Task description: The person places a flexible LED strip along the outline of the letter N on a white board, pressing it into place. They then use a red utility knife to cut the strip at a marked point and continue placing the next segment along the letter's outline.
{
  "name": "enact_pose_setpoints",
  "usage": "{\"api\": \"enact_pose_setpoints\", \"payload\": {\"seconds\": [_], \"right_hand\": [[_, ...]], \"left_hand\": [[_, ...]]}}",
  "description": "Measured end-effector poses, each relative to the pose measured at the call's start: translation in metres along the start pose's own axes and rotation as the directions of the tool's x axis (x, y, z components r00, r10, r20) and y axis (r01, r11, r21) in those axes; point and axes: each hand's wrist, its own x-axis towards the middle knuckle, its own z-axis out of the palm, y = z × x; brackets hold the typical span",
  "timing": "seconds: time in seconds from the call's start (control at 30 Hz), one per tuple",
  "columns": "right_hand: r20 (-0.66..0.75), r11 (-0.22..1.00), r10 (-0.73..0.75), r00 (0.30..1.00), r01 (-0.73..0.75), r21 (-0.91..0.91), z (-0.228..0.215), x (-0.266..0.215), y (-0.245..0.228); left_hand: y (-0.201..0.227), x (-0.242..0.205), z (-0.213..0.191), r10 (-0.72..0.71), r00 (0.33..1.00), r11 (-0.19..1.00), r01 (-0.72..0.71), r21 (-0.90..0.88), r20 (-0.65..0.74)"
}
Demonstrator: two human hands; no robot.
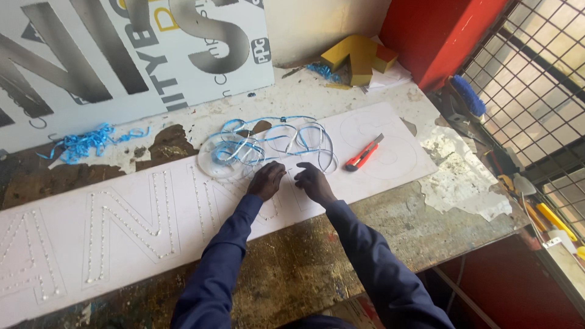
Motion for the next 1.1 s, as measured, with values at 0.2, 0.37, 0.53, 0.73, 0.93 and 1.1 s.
{"api": "enact_pose_setpoints", "payload": {"seconds": [0.2,0.37,0.53,0.73,0.93,1.1], "right_hand": [[-0.001,0.990,-0.024,1.000,0.024,0.137,0.020,0.010,-0.002],[-0.083,0.996,-0.035,0.996,0.042,0.083,0.035,0.021,0.023],[-0.153,0.998,-0.018,0.988,0.009,-0.061,0.032,0.016,0.021],[-0.188,0.978,-0.180,0.965,0.197,0.073,-0.017,0.012,0.027],[-0.395,0.991,-0.122,0.911,0.093,-0.092,-0.137,0.010,0.024],[-0.685,0.868,-0.090,0.723,0.395,0.303,-0.280,0.022,0.020]], "left_hand": [[-0.004,-0.006,0.004,0.024,0.999,0.999,-0.023,-0.040,0.046],[-0.011,-0.009,0.008,0.043,0.998,0.999,-0.042,-0.034,0.036],[-0.003,-0.012,-0.001,0.000,0.997,0.995,0.008,-0.104,0.072],[0.009,-0.018,-0.013,0.006,1.000,0.994,-0.005,-0.110,0.005],[0.002,-0.012,-0.009,-0.001,1.000,0.991,0.000,-0.137,-0.008],[-0.002,-0.009,-0.007,-0.013,0.999,0.988,0.007,-0.153,-0.038]]}}
